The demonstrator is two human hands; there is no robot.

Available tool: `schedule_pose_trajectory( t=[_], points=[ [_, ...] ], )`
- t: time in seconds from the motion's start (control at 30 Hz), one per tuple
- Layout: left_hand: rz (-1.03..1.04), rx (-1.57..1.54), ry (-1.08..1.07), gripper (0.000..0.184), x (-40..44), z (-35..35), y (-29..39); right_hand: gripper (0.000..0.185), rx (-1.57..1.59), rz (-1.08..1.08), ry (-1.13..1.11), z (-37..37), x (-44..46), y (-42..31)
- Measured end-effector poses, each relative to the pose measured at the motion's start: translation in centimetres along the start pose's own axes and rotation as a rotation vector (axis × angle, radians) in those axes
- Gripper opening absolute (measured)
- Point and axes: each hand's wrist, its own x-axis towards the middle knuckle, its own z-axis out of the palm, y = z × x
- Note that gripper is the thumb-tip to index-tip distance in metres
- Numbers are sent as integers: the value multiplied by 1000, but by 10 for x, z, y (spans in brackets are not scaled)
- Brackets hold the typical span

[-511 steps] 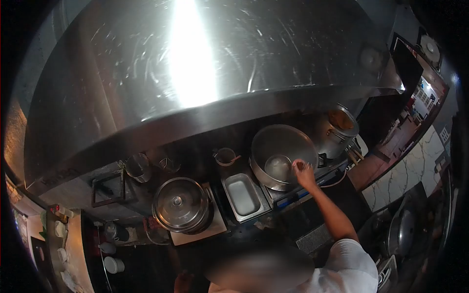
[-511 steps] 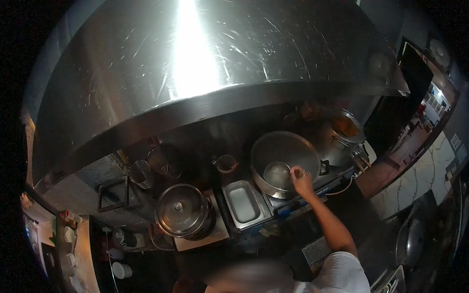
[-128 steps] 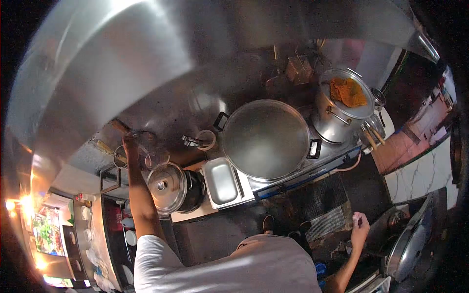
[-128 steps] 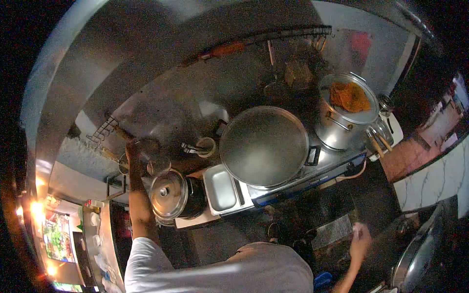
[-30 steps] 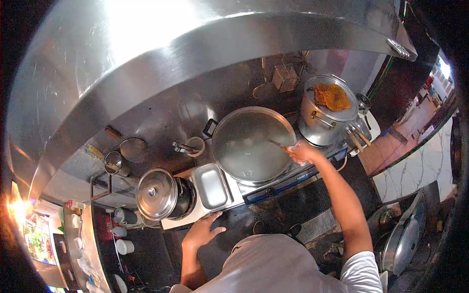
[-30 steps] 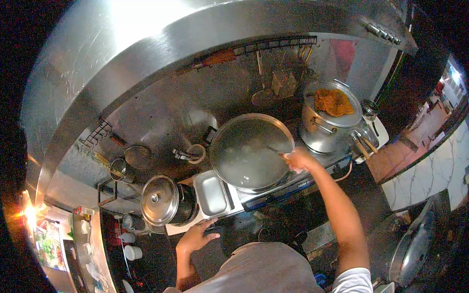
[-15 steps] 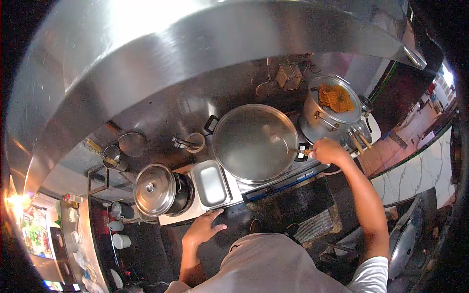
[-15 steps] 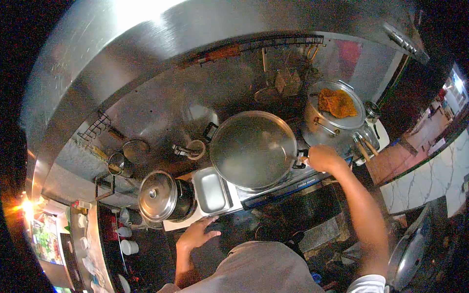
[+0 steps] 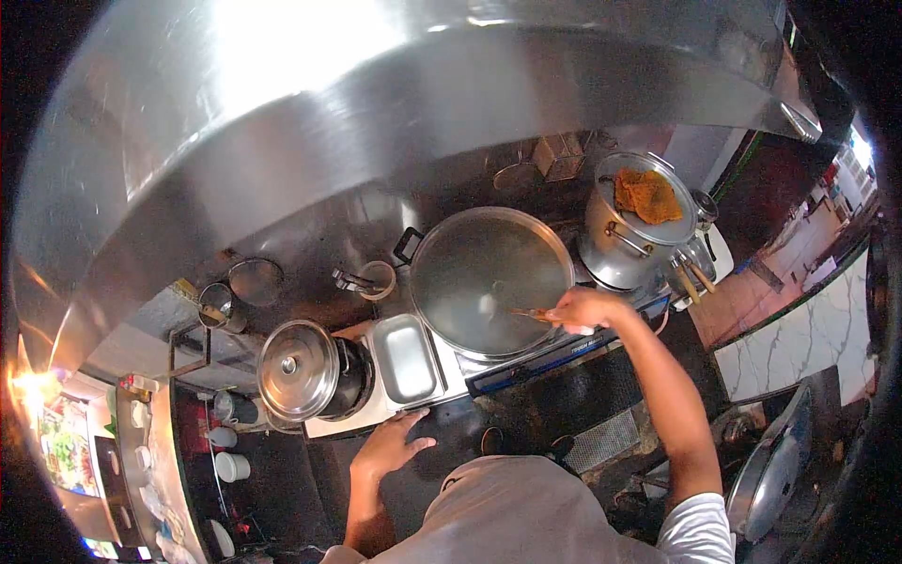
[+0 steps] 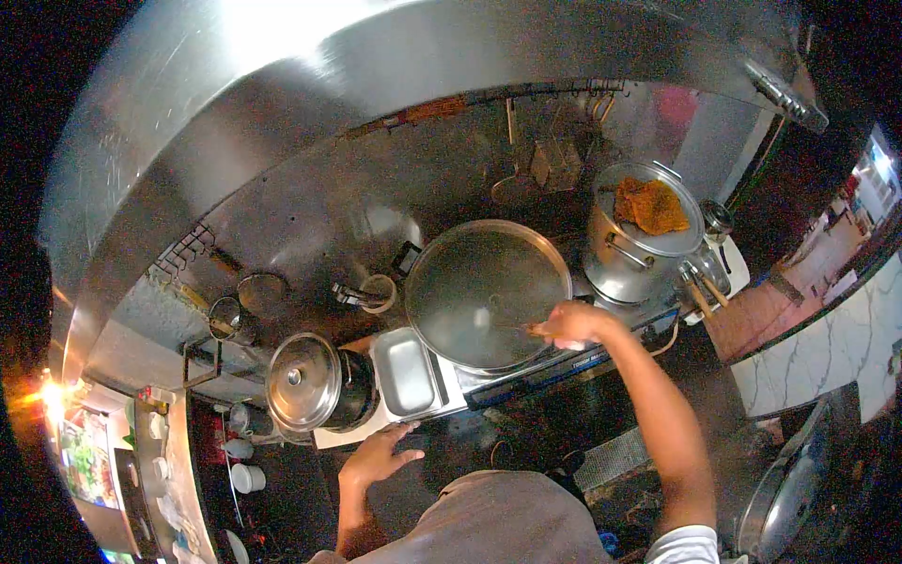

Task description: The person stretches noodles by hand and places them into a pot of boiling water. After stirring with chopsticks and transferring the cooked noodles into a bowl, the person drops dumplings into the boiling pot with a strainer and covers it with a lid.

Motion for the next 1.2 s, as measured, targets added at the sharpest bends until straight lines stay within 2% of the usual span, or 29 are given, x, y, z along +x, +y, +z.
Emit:
schedule_pose_trajectory(
  t=[0.1,0.3,0.4,0.5,0.63,0.73,0.83,0.93,1.03,1.2],
  points=[
    [1,-10,-13,65,2,-1,0,42,252,-70,-88,11,40,20],
    [-20,-26,-27,65,2,-4,1,35,197,-137,134,17,67,11],
    [-37,-25,-14,64,-1,-4,2,28,-372,-334,557,11,90,30],
    [-39,-23,13,64,-4,-2,1,21,-674,-396,959,7,75,27],
    [-34,-48,14,63,-1,-1,2,21,-981,-242,884,-5,45,6],
    [-17,-25,16,64,2,-1,4,21,-1199,-264,1001,-7,41,12],
    [-14,-1,13,63,4,-1,4,20,-1218,-254,984,-6,23,12],
    [1,3,23,63,5,2,1,19,-1157,-133,913,0,-7,-2],
    [21,6,17,63,7,3,3,20,-1094,-79,740,-8,-38,-15],
    [24,-4,7,63,10,4,8,24,-1062,-50,613,-25,-70,-32]
  ],
)
